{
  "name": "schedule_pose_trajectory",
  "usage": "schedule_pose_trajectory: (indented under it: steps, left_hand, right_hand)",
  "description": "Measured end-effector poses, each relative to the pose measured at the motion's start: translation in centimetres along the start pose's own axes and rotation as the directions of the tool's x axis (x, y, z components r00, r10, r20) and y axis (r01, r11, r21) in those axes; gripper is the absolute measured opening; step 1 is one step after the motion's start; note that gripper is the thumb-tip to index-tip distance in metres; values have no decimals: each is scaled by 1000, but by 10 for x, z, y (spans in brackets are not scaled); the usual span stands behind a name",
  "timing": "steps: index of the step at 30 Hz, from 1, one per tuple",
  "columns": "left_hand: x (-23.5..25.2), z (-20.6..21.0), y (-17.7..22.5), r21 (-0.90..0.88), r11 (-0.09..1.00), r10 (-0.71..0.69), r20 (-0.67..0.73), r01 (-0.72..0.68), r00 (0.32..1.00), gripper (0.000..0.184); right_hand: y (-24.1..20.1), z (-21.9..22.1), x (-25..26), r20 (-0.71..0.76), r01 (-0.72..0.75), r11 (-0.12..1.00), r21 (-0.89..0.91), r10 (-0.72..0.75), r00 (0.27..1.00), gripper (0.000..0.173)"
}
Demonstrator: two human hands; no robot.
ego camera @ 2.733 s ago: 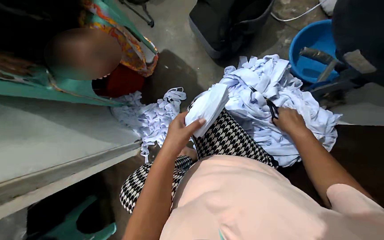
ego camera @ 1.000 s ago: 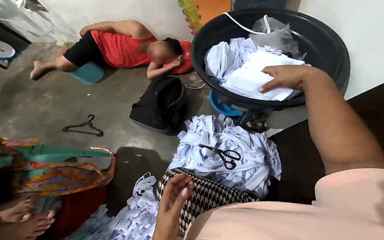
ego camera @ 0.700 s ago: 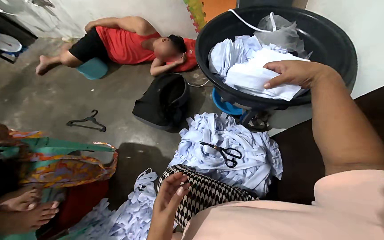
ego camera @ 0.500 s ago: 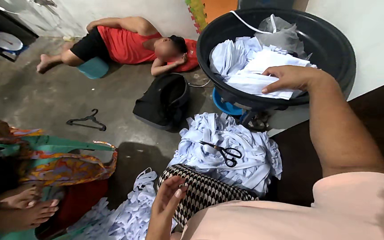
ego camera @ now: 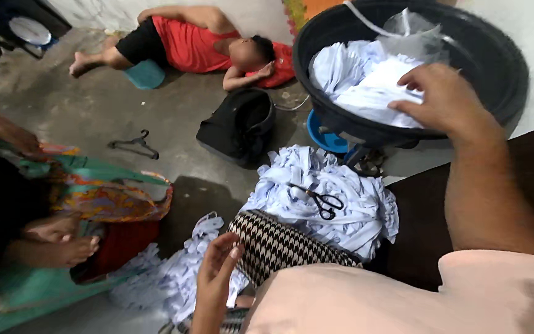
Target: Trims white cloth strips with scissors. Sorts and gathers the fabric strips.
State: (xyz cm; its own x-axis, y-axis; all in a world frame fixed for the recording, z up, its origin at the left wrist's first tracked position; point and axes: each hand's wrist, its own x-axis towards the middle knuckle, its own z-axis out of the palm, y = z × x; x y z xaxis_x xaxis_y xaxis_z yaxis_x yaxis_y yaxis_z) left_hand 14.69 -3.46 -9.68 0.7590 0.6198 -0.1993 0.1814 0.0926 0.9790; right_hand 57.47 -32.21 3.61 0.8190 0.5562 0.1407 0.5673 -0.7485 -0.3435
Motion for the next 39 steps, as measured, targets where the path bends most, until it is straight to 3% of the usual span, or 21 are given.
schedule_pose_trajectory:
  steps: [3,5,7,10,13,15,19,23,27,29,31,33,36,39]
  left_hand:
    - [-14,-12,-16,51,997,-41,-181,51,983,49]
    - [-26,-17,-34,68,989,-105,-288,130,952,51]
    - [-41,-19,-54,63,969,-203,-350,239,915,53]
    - [-63,-21,-72,56,907,-373,-356,417,857,56]
    - [-78,-23,-83,68,863,-450,-348,501,823,56]
    - [-84,-25,-88,79,851,-465,-346,519,815,56]
    - [-87,-26,-91,79,850,-466,-346,520,814,58]
    - [-92,-32,-96,67,850,-466,-365,522,806,59]
    - [-90,-44,-101,43,835,-491,-395,549,777,57]
    - [-82,-50,-102,42,829,-497,-399,557,770,55]
    - [-71,-54,-105,39,835,-493,-390,550,777,54]
    - [-58,-56,-110,56,838,-489,-368,544,791,55]
    - [-43,-56,-115,65,829,-512,-315,556,799,57]
    - [-37,-59,-119,87,827,-514,-280,555,810,56]
  right_hand:
    - [-43,13,-32,-225,360,913,194,-316,922,47]
    - [-64,49,-45,-193,485,761,432,-447,874,43]
    - [-73,100,-51,38,379,736,560,-480,876,34]
    - [-71,194,-42,402,48,859,509,-287,870,22]
    - [-80,265,-25,453,-92,900,427,-125,882,26]
    - [-101,296,-10,508,-169,912,374,-49,860,37]
    - [-134,356,17,562,-199,966,163,75,824,83]
    - [-148,397,22,593,-96,995,-38,100,799,106]
    - [-149,411,26,609,22,986,-168,86,788,86]
    - [-153,410,34,638,34,975,-221,118,761,86]
    - [-161,413,41,665,107,979,-174,36,746,89]
    - [-174,424,43,677,244,968,-60,-140,723,84]
    - [-194,459,43,741,427,899,98,-352,572,74]
    - [-208,494,37,826,500,859,108,-357,436,71]
